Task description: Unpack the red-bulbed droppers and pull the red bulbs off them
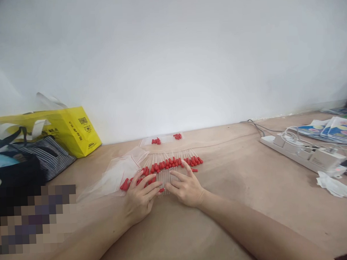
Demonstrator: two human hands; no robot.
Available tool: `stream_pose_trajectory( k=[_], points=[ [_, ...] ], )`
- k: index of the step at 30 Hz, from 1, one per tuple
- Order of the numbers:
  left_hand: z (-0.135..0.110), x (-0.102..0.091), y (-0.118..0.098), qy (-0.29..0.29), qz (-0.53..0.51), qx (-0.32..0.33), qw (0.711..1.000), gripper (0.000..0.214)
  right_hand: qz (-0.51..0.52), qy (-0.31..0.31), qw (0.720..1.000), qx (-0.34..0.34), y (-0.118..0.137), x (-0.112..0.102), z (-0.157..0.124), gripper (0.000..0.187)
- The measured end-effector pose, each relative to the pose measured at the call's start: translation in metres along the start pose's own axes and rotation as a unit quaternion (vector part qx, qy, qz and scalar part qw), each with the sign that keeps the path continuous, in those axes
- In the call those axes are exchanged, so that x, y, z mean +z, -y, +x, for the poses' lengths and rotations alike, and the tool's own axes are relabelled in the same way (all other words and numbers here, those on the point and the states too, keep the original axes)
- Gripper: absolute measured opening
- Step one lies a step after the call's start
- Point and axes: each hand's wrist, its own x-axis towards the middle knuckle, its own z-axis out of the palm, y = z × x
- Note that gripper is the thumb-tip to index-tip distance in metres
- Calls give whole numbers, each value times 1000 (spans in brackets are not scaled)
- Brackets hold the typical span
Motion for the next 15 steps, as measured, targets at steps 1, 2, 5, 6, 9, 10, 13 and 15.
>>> stream_pose_trajectory(
  k=[1,2,5,6,9,10,13,15],
  points=[
    [-1,0,1,0,1,5,1000,25,1,-5,1000,0,0,0,-1,25],
    [-1,1,2,2,2,8,1000,25,3,-9,1000,-1,-1,0,-1,25],
    [-1,1,3,17,10,14,1000,26,9,-10,1000,-2,-1,1,-3,24],
    [-1,1,3,21,12,14,1000,26,10,-8,1000,-1,0,1,-3,23],
    [0,-1,2,28,9,14,999,27,14,-2,1000,6,0,1,-2,23],
    [0,-1,2,29,5,14,999,27,14,-3,1000,7,0,1,-2,24],
    [1,-3,1,30,-5,16,999,29,15,-9,1000,6,0,1,-1,24],
    [1,-3,0,28,-7,13,999,29,15,-8,1000,4,0,1,-1,24]
  ],
)
